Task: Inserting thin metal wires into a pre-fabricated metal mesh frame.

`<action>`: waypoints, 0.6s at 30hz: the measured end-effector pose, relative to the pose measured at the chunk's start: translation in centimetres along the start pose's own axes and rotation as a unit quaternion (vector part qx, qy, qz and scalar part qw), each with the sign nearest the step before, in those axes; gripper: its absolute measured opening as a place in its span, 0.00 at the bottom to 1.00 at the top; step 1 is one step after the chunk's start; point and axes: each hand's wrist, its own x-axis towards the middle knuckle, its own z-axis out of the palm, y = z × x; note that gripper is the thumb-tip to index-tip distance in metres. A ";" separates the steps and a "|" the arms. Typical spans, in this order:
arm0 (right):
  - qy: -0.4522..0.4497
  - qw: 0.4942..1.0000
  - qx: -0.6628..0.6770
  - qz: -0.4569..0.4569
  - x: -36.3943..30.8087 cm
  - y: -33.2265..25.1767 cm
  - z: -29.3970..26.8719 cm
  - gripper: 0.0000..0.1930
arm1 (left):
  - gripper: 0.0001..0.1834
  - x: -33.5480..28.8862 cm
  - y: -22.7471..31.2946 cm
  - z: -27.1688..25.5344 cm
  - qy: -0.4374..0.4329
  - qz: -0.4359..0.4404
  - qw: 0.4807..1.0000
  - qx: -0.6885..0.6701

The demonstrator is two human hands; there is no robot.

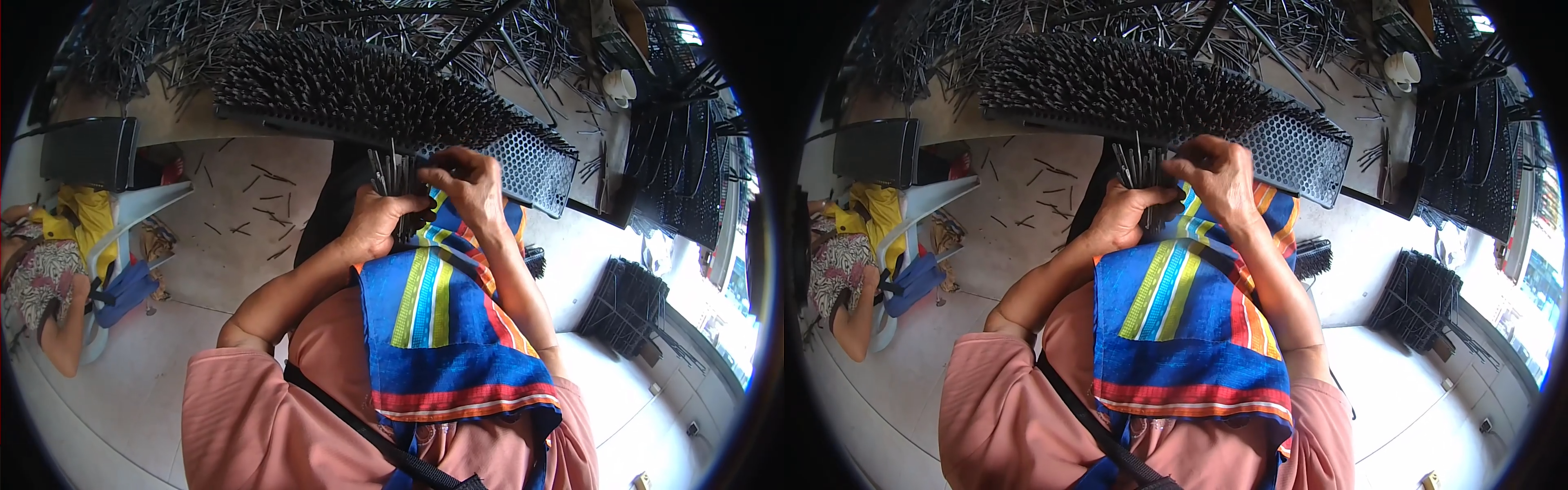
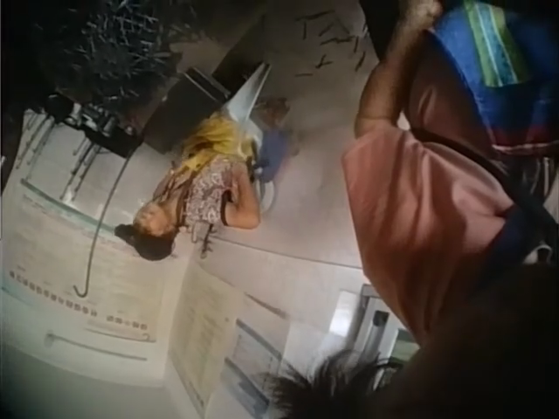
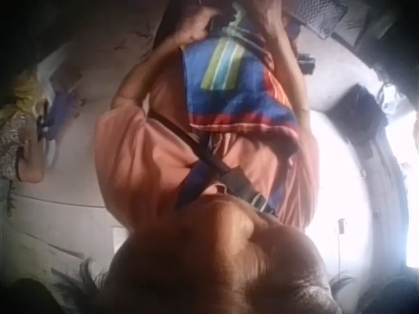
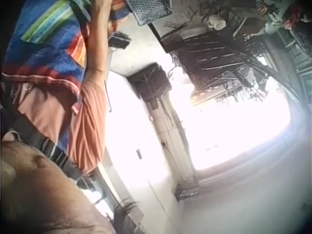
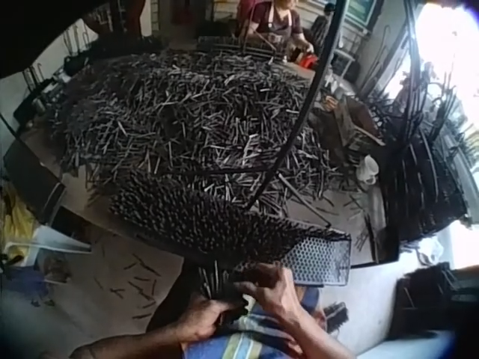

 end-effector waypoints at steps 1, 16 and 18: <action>0.003 1.000 -0.001 0.002 -0.2 0.2 -0.1 0.06 | 0.12 -0.1 0.2 0.3 -0.015 -0.005 1.000 0.023; 0.245 0.944 0.018 -0.219 1.0 1.7 -1.5 0.05 | 0.10 -0.4 -1.8 -1.9 -0.019 0.027 0.973 0.230; 0.240 0.948 -0.005 -0.207 0.8 1.4 -1.5 0.05 | 0.09 -0.6 -1.4 -2.0 -0.027 0.029 0.966 0.256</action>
